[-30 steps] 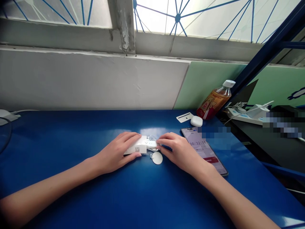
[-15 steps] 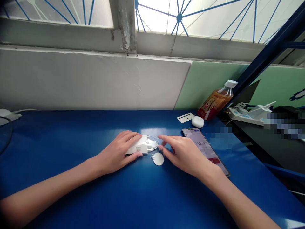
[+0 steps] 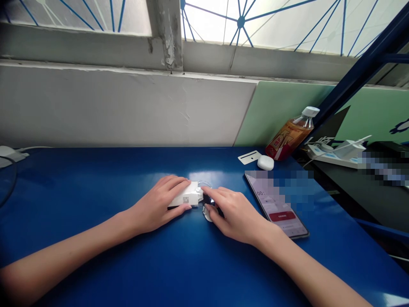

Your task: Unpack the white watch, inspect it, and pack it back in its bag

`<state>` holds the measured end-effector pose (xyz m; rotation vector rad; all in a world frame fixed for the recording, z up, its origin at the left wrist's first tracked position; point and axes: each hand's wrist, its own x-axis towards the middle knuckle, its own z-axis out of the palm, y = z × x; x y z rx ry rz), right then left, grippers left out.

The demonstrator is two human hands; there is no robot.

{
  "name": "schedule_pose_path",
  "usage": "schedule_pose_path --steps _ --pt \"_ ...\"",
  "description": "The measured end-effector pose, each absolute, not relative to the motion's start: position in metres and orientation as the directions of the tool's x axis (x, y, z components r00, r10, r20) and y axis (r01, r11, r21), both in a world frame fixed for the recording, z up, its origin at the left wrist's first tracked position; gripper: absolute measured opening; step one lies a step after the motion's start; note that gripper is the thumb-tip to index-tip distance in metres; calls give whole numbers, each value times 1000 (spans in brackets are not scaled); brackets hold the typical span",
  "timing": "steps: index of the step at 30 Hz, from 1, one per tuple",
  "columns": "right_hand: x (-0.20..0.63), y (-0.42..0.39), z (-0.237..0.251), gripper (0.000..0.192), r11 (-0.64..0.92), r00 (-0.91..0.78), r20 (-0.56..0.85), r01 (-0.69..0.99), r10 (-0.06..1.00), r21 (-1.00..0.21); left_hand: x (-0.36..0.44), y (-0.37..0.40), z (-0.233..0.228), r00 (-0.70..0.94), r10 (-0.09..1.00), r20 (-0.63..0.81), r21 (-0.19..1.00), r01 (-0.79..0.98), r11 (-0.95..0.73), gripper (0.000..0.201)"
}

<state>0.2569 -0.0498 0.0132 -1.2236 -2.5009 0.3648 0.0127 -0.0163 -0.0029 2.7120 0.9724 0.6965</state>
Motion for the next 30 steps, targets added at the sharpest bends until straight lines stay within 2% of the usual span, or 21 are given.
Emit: schedule_pose_path --steps 5,8,15,19,22,25,30 --pt "252 -52 12 60 635 -599 226 663 768 -397 12 -16 -3 686 632 361 310 551 -775 42" --pt "252 -53 13 66 644 -624 198 656 756 -392 13 -16 -3 696 626 352 297 551 -780 43" --pt "261 -47 17 55 662 -639 180 699 748 -270 14 -18 -2 765 610 209 170 585 -793 54" --pt "269 -41 18 44 594 -539 267 775 799 -216 13 -19 1 778 613 136 150 595 -789 56" --pt "270 -41 17 41 558 -499 267 794 825 -242 13 -19 2 777 613 144 156 594 -789 55" --pt "265 -44 15 40 583 -541 218 751 813 -312 14 -19 1 771 615 163 165 593 -788 55" --pt "259 -46 10 51 565 -526 213 725 823 -395 14 -19 1 769 616 173 184 589 -787 56"
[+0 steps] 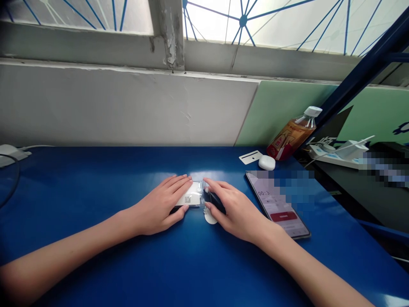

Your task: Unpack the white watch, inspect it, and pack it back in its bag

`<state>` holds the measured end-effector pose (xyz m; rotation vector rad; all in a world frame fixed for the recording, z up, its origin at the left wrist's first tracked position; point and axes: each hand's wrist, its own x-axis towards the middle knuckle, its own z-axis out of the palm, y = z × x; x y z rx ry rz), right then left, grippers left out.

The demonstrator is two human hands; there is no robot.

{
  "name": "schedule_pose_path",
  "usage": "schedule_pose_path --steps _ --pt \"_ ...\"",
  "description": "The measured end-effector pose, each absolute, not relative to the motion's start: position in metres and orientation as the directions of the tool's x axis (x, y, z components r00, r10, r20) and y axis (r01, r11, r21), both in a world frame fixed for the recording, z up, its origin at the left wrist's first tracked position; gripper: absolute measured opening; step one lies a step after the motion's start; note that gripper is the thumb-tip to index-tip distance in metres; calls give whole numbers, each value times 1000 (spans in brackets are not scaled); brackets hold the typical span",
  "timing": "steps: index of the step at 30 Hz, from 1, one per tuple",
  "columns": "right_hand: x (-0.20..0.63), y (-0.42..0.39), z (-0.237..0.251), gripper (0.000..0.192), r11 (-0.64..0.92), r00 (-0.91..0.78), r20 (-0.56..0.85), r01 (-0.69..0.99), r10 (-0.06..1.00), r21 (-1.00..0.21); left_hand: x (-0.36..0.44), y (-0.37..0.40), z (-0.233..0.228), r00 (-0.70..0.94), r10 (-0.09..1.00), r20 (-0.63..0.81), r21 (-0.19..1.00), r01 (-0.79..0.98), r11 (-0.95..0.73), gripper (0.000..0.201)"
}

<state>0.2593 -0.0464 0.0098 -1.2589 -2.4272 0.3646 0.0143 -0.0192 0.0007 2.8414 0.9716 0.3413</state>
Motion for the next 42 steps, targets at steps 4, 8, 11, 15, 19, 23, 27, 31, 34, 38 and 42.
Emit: schedule_pose_path --steps 4,8,11,15,19,23,27,31,34,38,42 --pt "258 -46 7 42 569 -512 249 726 822 -386 14 -19 0 764 619 182 196 589 -784 56" --pt "257 -46 8 37 613 -556 260 690 789 -385 14 -19 -1 762 619 190 201 587 -784 55" --pt "256 -46 9 37 625 -577 246 681 779 -381 14 -19 0 764 618 186 194 588 -785 56" --pt "256 -47 10 38 620 -581 229 682 781 -387 14 -19 -1 764 616 190 190 587 -787 56" --pt "256 -47 9 36 621 -581 233 673 780 -403 14 -19 -1 759 618 204 200 585 -786 55" --pt "256 -47 8 34 622 -579 241 663 779 -416 14 -20 -1 762 616 201 196 585 -787 55" --pt "256 -46 9 34 622 -577 245 662 779 -418 13 -19 -1 767 614 186 182 587 -789 56" --pt "255 -47 10 35 614 -575 231 671 785 -416 13 -19 -1 766 618 179 181 592 -786 56" --pt "255 -49 11 38 607 -573 218 677 790 -416 13 -19 0 766 619 174 183 592 -785 56" --pt "255 -49 12 39 607 -572 223 674 790 -421 13 -19 0 766 619 174 182 592 -785 56" --pt "256 -49 13 40 606 -578 208 677 789 -418 13 -19 0 768 619 163 179 594 -784 58"
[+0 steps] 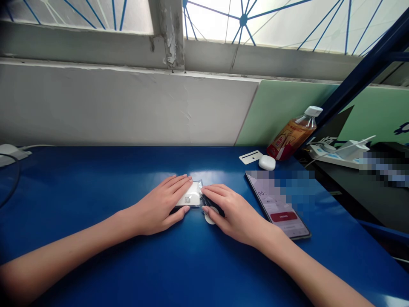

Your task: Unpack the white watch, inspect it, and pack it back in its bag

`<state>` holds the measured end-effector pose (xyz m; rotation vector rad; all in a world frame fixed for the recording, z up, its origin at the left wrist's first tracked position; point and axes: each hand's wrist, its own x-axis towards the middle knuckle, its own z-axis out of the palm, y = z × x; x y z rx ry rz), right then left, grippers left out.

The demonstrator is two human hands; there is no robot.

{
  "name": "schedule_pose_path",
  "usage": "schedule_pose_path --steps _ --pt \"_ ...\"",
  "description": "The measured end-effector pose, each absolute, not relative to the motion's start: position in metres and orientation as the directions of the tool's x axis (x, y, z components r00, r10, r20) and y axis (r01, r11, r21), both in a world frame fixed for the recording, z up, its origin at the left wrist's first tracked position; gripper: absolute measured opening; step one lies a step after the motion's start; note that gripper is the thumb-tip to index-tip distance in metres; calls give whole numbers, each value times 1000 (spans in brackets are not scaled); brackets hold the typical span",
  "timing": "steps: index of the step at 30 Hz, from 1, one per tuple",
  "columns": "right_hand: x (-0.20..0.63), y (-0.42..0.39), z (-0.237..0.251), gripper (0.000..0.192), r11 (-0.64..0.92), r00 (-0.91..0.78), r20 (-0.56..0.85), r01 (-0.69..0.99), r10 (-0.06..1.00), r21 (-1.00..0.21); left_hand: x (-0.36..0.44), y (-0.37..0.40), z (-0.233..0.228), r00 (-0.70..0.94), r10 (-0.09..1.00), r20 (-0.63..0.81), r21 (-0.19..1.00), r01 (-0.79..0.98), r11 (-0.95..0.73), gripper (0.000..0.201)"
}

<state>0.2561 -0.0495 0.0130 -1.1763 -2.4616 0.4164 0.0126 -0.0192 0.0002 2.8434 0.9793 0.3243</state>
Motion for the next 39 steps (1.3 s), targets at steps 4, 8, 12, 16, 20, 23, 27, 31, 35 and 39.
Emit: schedule_pose_path --steps 4,8,12,16,20,23,27,31,35,39 --pt "257 -50 13 41 601 -579 193 686 792 -411 13 -19 0 769 619 160 178 595 -784 58" --pt "257 -50 12 41 606 -583 194 687 789 -400 14 -19 -1 769 619 161 176 595 -784 58" --pt "257 -50 12 41 615 -578 223 681 785 -397 13 -19 -2 766 618 177 189 590 -785 58" --pt "256 -51 14 40 622 -580 235 678 780 -393 13 -19 -1 762 622 178 198 592 -782 58" --pt "257 -52 14 41 624 -580 239 676 779 -391 13 -19 -1 759 623 188 207 590 -781 57" --pt "257 -52 14 42 620 -580 231 682 781 -388 13 -19 -2 757 623 195 216 587 -780 57" --pt "257 -52 14 42 608 -578 204 699 790 -377 13 -19 -2 757 624 193 216 587 -780 57" --pt "257 -51 15 42 610 -580 205 692 788 -386 13 -19 -2 759 624 188 208 590 -780 58" --pt "257 -51 15 42 619 -578 233 679 782 -395 13 -19 -2 757 622 199 219 584 -781 57" --pt "257 -51 14 43 621 -577 241 675 781 -397 13 -19 -2 756 623 201 221 584 -781 57"
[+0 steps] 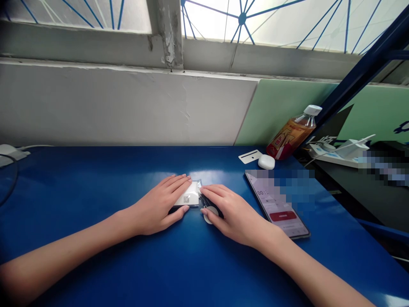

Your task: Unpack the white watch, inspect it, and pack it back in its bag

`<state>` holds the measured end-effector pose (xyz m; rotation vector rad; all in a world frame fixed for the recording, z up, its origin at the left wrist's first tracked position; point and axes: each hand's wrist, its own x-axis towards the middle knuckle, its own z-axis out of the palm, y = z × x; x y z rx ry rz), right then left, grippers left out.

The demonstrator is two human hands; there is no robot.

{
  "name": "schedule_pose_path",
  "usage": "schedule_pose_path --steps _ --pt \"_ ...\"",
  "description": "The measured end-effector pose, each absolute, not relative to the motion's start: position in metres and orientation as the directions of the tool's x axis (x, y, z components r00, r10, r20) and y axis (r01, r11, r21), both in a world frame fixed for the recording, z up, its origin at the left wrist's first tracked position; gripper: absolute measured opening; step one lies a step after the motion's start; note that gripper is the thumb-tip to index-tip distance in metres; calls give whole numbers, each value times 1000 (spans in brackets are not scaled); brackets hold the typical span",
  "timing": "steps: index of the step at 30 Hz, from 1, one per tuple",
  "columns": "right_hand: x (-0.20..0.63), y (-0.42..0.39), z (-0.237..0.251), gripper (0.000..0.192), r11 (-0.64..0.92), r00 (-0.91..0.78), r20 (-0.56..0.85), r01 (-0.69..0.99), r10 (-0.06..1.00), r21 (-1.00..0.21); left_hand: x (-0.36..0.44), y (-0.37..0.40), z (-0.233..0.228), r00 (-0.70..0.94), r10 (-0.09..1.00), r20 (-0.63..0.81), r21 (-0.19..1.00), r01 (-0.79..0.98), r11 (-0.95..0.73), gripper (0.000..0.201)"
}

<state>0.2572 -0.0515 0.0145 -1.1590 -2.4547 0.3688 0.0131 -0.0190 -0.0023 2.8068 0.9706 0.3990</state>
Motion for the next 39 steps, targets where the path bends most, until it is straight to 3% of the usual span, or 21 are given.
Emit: schedule_pose_path --steps 39 --pt "254 -51 9 40 620 -598 187 693 780 -368 13 -19 -1 768 618 168 173 594 -786 59"
